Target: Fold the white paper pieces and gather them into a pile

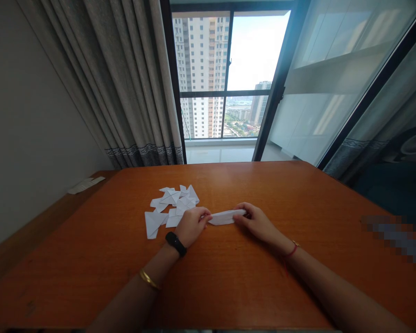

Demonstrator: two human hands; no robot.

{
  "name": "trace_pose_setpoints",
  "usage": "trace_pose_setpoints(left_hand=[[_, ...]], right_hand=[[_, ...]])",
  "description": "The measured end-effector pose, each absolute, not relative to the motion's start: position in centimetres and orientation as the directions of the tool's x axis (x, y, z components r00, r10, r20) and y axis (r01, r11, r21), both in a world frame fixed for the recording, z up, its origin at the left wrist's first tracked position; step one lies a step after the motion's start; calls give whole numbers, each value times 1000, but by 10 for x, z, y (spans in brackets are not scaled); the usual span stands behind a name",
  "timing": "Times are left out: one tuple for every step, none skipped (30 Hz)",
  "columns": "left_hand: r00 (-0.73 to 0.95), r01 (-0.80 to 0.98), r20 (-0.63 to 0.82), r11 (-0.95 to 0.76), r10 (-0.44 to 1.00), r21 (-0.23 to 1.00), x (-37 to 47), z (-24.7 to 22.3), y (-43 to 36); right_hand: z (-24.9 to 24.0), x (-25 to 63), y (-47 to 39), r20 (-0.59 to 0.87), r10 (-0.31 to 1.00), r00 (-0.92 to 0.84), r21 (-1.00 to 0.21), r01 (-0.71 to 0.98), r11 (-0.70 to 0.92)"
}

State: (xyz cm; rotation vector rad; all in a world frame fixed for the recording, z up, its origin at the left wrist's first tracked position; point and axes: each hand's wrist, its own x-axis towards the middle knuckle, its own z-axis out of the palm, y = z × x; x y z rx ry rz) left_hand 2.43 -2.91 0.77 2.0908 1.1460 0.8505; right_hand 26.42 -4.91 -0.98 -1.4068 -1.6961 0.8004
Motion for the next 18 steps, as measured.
trace_pose_setpoints(left_hand=[[420,486,245,-445,874,752,24,8,-29],[418,488,244,-443,875,752,24,8,-29],[416,494,245,-443,876,748,24,8,-29],[415,504,246,-447,876,739,24,8,-29],[416,515,250,-453,875,728,24,8,-28],[418,527,255,-461,872,714,24,9,-28],[421,540,261,-471,869,698,24,11,-28],[415,551,271,-477,869,685,24,14,-29],[400,560,285,-478,871,676,23,17,-30],[378,567,300,-475,876,673,21,21,-31],[354,573,315,-470,881,672,19,25,-33],[335,578,326,-466,884,670,16,29,-35],[327,584,333,-466,885,665,12,32,-37],[330,593,335,-470,882,654,8,35,-39],[340,607,334,-476,879,636,4,38,-40],[346,625,332,-480,877,616,-1,39,-42],[346,645,330,-478,878,596,-5,39,-42],[339,666,325,-470,883,580,-8,38,-43]], right_hand=[[-10,263,-49,169,983,-76,-854,486,185],[-10,262,-50,173,983,-66,-858,480,183],[-10,261,-50,179,982,-56,-860,475,184],[-10,259,-51,186,981,-49,-861,473,187],[-11,257,-52,190,981,-45,-861,473,189],[-11,257,-52,190,981,-45,-861,472,189],[-11,257,-51,188,981,-44,-865,466,187],[-10,260,-49,184,982,-36,-873,453,180],[-9,265,-45,178,984,-16,-886,433,167],[-7,274,-38,169,986,16,-901,408,148],[-5,285,-30,154,986,60,-914,389,119],[-1,300,-19,138,983,119,-920,382,83],[2,317,-6,115,979,170,-918,394,39],[6,336,7,84,971,222,-892,452,-27],[10,354,21,55,957,285,-850,516,-105],[13,371,35,46,947,317,-832,537,-139],[15,386,49,41,941,335,-819,550,-160],[17,399,63,30,938,346,-803,567,-184]])
